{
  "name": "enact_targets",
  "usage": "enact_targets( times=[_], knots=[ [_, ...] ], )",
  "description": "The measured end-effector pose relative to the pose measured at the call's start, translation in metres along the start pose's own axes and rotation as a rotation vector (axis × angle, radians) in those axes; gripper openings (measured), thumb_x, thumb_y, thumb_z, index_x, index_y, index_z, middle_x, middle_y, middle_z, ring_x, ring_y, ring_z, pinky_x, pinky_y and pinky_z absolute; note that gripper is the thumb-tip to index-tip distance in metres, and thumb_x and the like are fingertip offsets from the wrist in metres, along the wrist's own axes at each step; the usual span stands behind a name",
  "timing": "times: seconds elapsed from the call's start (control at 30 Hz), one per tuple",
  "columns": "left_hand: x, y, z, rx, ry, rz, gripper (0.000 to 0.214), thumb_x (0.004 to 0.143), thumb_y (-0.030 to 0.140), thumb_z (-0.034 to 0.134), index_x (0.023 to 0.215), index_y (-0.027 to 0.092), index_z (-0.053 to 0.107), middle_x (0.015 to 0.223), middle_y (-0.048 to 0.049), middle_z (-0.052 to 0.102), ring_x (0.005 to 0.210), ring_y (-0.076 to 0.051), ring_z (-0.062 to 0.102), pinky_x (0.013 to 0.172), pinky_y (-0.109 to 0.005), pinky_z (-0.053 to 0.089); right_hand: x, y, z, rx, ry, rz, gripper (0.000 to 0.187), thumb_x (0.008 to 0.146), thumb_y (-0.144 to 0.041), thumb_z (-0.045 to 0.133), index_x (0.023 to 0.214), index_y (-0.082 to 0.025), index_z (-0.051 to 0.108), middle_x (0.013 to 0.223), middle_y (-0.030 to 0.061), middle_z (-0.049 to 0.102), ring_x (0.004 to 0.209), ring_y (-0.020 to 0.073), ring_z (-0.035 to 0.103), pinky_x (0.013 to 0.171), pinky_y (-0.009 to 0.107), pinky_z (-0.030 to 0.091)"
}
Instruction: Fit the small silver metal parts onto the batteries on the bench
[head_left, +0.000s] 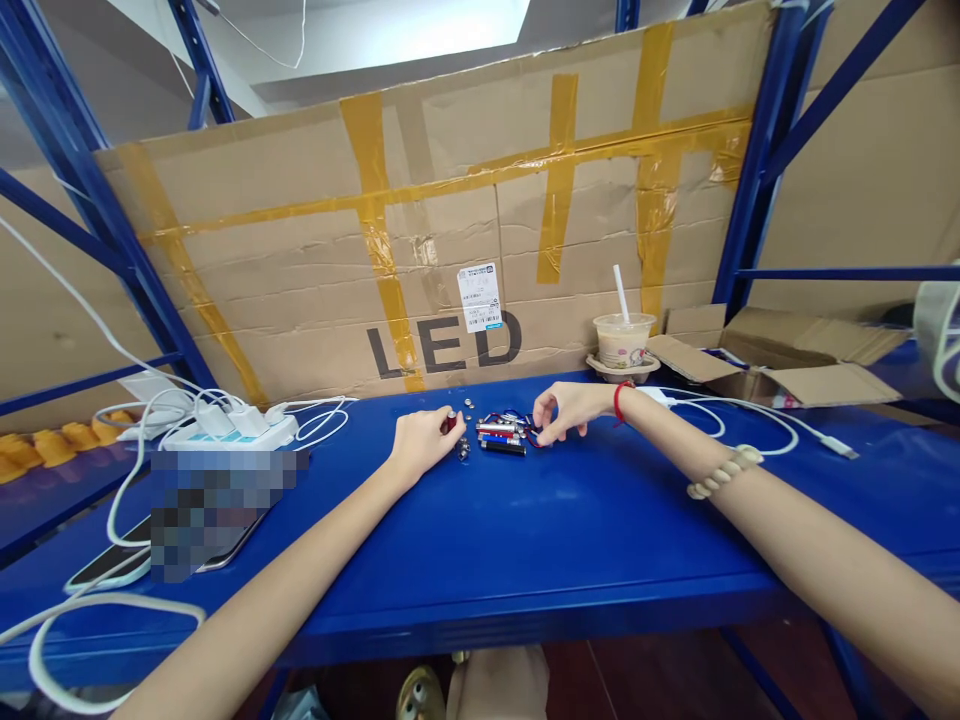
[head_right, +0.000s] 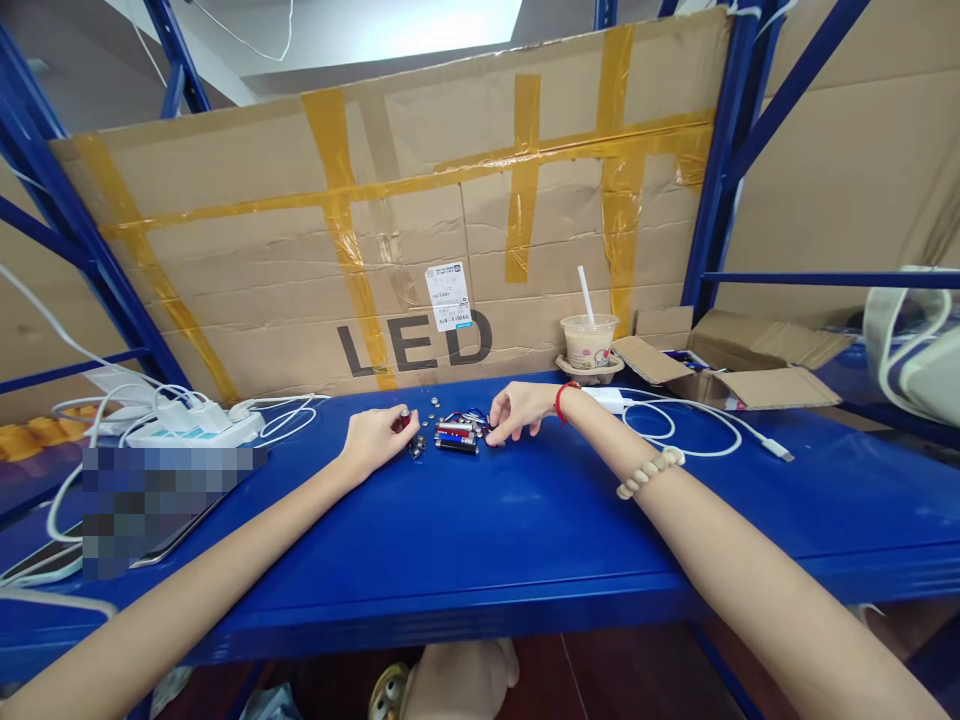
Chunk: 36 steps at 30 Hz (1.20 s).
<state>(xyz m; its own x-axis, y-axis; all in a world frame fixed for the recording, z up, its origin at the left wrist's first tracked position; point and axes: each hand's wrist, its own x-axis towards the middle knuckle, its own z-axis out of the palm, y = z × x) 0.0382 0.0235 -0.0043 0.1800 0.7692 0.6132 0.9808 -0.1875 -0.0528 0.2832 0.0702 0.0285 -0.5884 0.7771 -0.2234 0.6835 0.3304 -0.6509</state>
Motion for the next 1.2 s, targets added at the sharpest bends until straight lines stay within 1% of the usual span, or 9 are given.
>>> enact_targets(
  times=[0.13, 0.27, 0.37, 0.47, 0.57, 0.67, 0.8, 0.97, 1.2],
  knots=[
    [0.000, 0.000, -0.001, -0.004, -0.011, 0.019, 0.036, 0.083, 0.037, 0.033, 0.060, 0.018, 0.053, 0.060, -0.0022, 0.063, 0.058, -0.014, 0.057, 0.047, -0.023, 0.020, -0.002, 0.000, 0.001, 0.035, -0.084, 0.012, 0.042, 0.042, -0.044, 0.075, 0.071, -0.015, 0.064, 0.069, 0.0028, 0.063, 0.055, 0.0095, 0.056, 0.041, 0.016, 0.041],
    [-0.001, 0.001, -0.002, 0.004, 0.006, 0.062, 0.036, 0.083, 0.038, 0.035, 0.061, 0.017, 0.053, 0.058, -0.0020, 0.062, 0.056, -0.013, 0.057, 0.047, -0.022, 0.020, -0.001, 0.000, 0.001, 0.077, -0.067, -0.054, 0.034, 0.048, -0.040, 0.074, 0.068, -0.015, 0.067, 0.067, 0.0037, 0.064, 0.055, 0.0091, 0.055, 0.042, 0.015, 0.042],
    [-0.001, 0.002, -0.003, 0.003, 0.017, 0.127, 0.036, 0.084, 0.038, 0.035, 0.062, 0.017, 0.053, 0.056, -0.0015, 0.061, 0.055, -0.013, 0.056, 0.048, -0.021, 0.022, 0.000, -0.003, 0.001, 0.148, 0.014, -0.158, 0.029, 0.053, -0.038, 0.071, 0.070, -0.014, 0.067, 0.065, 0.0036, 0.063, 0.053, 0.0080, 0.054, 0.042, 0.015, 0.043],
    [-0.001, 0.004, -0.004, 0.012, 0.028, 0.205, 0.036, 0.084, 0.039, 0.036, 0.064, 0.017, 0.055, 0.057, -0.0015, 0.061, 0.054, -0.012, 0.056, 0.048, -0.021, 0.024, 0.002, -0.014, 0.008, 0.257, 0.160, -0.271, 0.029, 0.056, -0.037, 0.070, 0.072, -0.013, 0.068, 0.059, 0.0028, 0.061, 0.053, 0.0087, 0.053, 0.041, 0.015, 0.043],
    [-0.001, 0.004, -0.004, 0.023, 0.010, 0.286, 0.035, 0.085, 0.040, 0.037, 0.067, 0.017, 0.057, 0.058, -0.0022, 0.062, 0.054, -0.012, 0.056, 0.048, -0.022, 0.025, 0.008, -0.032, 0.029, 0.449, 0.337, -0.335, 0.030, 0.058, -0.038, 0.069, 0.075, -0.013, 0.067, 0.057, 0.0013, 0.059, 0.050, 0.0071, 0.050, 0.040, 0.016, 0.042],
    [-0.001, 0.002, -0.003, -0.002, 0.002, 0.361, 0.031, 0.084, 0.039, 0.040, 0.073, 0.017, 0.059, 0.062, -0.0024, 0.064, 0.055, -0.012, 0.058, 0.048, -0.021, 0.028, 0.014, -0.047, 0.053, 0.635, 0.363, -0.372, 0.030, 0.057, -0.037, 0.070, 0.074, -0.013, 0.066, 0.059, 0.0013, 0.060, 0.050, 0.0073, 0.050, 0.040, 0.017, 0.041],
    [-0.002, -0.002, 0.003, -0.032, 0.107, 0.467, 0.027, 0.083, 0.038, 0.044, 0.078, 0.017, 0.060, 0.061, -0.0027, 0.064, 0.054, -0.013, 0.059, 0.049, -0.021, 0.033, 0.020, -0.051, 0.073, 0.650, 0.408, -0.405, 0.033, 0.058, -0.038, 0.070, 0.075, -0.011, 0.066, 0.067, 0.0039, 0.063, 0.049, 0.0068, 0.050, 0.038, 0.016, 0.038],
    [-0.001, -0.007, 0.012, -0.025, 0.245, 0.591, 0.035, 0.087, 0.038, 0.037, 0.072, 0.015, 0.058, 0.058, -0.0027, 0.063, 0.051, -0.013, 0.059, 0.047, -0.022, 0.034, 0.021, -0.047, 0.079, 0.598, 0.466, -0.396, 0.034, 0.059, -0.039, 0.069, 0.077, -0.010, 0.066, 0.063, 0.0040, 0.062, 0.049, 0.0070, 0.048, 0.036, 0.015, 0.035],
    [-0.001, -0.008, 0.013, 0.008, 0.240, 0.589, 0.044, 0.087, 0.048, 0.032, 0.074, 0.015, 0.057, 0.058, -0.0031, 0.063, 0.050, -0.014, 0.058, 0.046, -0.023, 0.032, 0.022, -0.046, 0.082, 0.490, 0.522, -0.407, 0.035, 0.062, -0.044, 0.065, 0.078, -0.013, 0.065, 0.061, 0.0032, 0.060, 0.051, 0.0093, 0.049, 0.034, 0.016, 0.036]
  ],
)
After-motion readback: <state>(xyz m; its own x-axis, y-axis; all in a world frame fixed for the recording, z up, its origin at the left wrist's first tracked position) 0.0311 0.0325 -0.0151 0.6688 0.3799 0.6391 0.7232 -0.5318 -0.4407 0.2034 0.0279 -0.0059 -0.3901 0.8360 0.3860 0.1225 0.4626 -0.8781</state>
